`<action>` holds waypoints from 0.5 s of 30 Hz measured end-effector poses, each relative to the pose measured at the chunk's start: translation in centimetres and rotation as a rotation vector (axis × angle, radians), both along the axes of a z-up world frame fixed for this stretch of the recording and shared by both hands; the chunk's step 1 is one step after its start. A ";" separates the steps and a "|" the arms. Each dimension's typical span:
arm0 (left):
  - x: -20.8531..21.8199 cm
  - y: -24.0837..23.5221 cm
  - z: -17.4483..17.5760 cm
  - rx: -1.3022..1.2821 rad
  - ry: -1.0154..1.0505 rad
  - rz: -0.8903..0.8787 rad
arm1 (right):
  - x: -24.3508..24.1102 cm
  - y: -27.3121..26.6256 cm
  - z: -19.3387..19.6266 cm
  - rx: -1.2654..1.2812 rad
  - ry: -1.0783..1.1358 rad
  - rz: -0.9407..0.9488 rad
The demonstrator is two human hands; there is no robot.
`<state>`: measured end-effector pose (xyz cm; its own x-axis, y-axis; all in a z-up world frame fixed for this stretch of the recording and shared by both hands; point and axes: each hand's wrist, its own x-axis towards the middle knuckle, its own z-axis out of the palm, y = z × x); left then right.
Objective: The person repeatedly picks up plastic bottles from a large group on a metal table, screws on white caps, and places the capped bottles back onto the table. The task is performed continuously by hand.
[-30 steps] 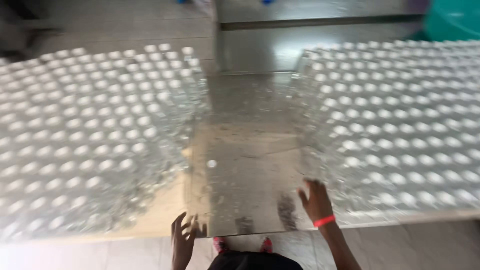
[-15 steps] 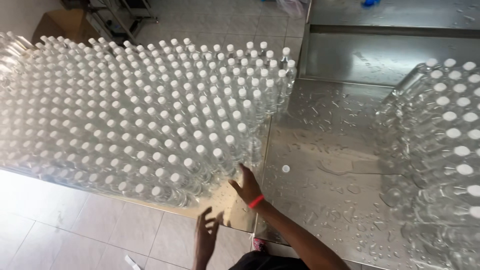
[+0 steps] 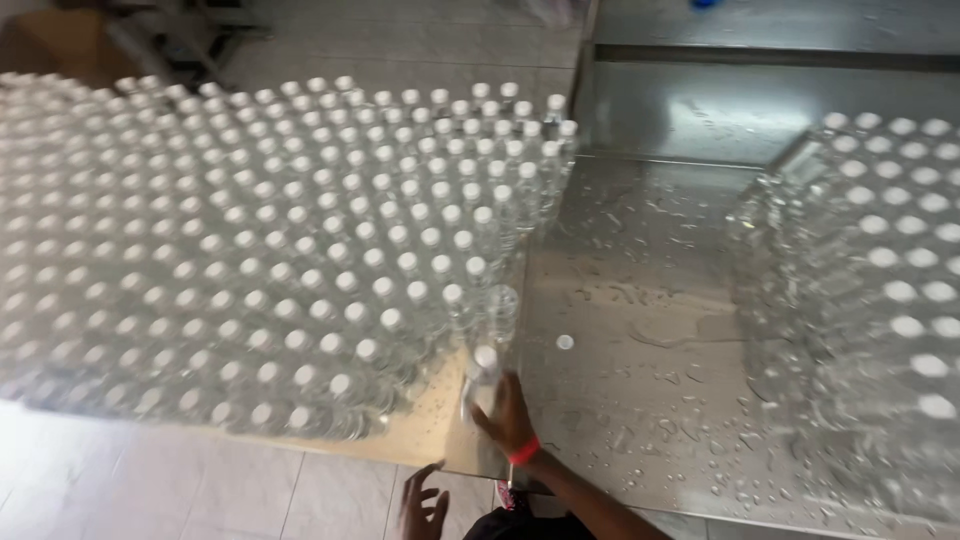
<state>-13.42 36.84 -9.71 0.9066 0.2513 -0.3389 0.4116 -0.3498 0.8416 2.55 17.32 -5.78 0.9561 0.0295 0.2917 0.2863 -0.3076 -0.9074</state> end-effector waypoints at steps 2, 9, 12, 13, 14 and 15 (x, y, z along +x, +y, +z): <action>1.1 0.8 -0.3 -0.062 0.128 0.037 | -4.4 -4.7 -1.7 0.493 0.360 0.115; 6.8 -0.7 0.5 0.134 0.041 -0.145 | -7.0 -18.1 -2.0 0.713 0.712 -0.150; 8.7 -2.9 1.6 0.178 0.027 -0.259 | -4.6 -21.2 -2.2 0.688 0.717 -0.294; 9.1 -3.7 2.0 0.160 0.020 -0.284 | -3.7 -22.0 -2.5 0.568 0.724 -0.375; 9.5 -4.6 2.3 0.139 0.013 -0.301 | -2.6 -23.0 -2.8 0.443 0.732 -0.449; 9.7 -5.5 2.6 0.140 0.009 -0.308 | -2.1 -23.5 -2.7 0.447 0.727 -0.455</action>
